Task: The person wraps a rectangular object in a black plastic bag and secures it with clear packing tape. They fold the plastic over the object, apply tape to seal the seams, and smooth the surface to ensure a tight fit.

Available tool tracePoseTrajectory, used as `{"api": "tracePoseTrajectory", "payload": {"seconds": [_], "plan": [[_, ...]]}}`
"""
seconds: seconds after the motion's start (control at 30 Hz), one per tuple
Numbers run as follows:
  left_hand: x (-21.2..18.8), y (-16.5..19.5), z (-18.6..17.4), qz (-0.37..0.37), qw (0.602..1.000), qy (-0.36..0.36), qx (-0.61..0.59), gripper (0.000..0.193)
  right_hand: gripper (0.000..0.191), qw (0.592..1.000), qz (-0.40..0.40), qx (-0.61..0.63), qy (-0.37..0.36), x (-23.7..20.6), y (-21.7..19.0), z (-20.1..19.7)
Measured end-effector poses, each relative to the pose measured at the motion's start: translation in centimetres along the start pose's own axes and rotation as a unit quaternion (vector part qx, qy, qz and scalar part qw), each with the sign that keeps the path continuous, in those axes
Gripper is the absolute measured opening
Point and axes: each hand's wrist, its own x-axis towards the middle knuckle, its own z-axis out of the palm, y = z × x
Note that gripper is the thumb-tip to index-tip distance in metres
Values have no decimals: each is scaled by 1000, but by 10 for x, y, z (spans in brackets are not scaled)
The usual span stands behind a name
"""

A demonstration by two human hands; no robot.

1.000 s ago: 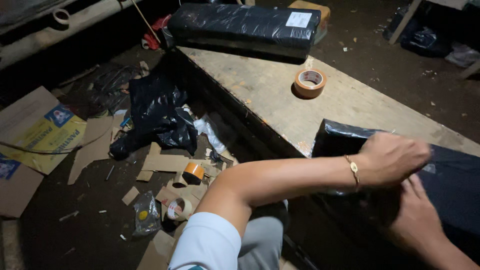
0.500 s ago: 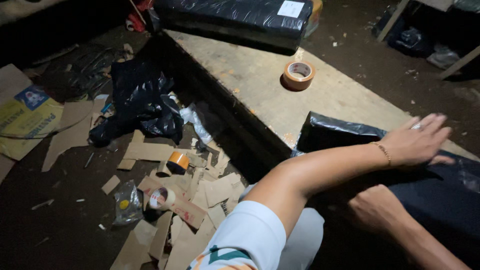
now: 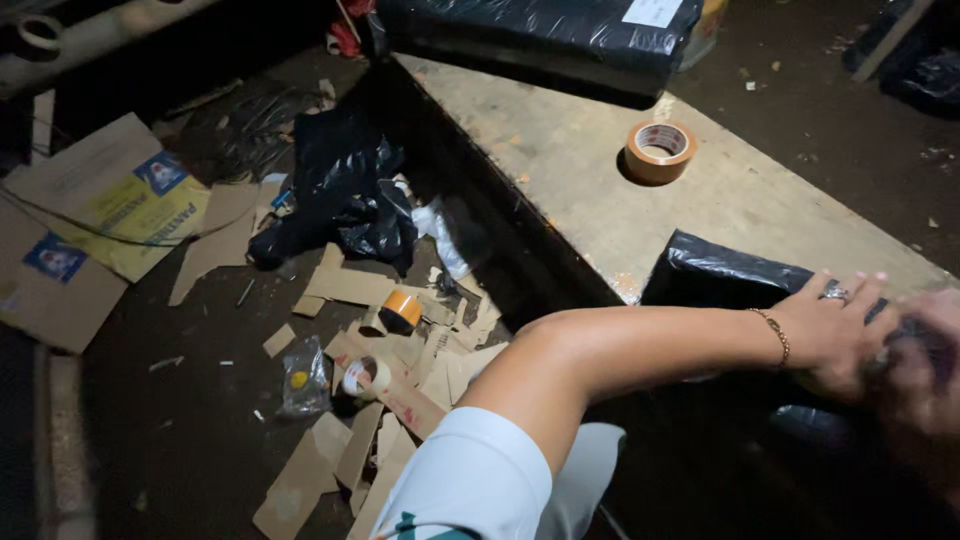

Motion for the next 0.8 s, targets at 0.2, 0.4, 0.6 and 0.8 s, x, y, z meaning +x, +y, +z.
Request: {"api": "tracePoseTrajectory", "payload": {"seconds": [0.2,0.4,0.6,0.8], "plan": [[-50,5,-54,-67,980,-168,-78,140,63,982,168,-21,-79,20,79,14],[-74,-19,-83,-149,926,-346,-35,109,104,941,68,-308,-123,27,55,32],[-57,-65,-71,-217,859,-434,161,66,106,905,54,-388,-167,33,2,46],[-52,-91,-58,-214,958,-78,176,27,104,780,13,-532,-328,23,-78,68]]}}
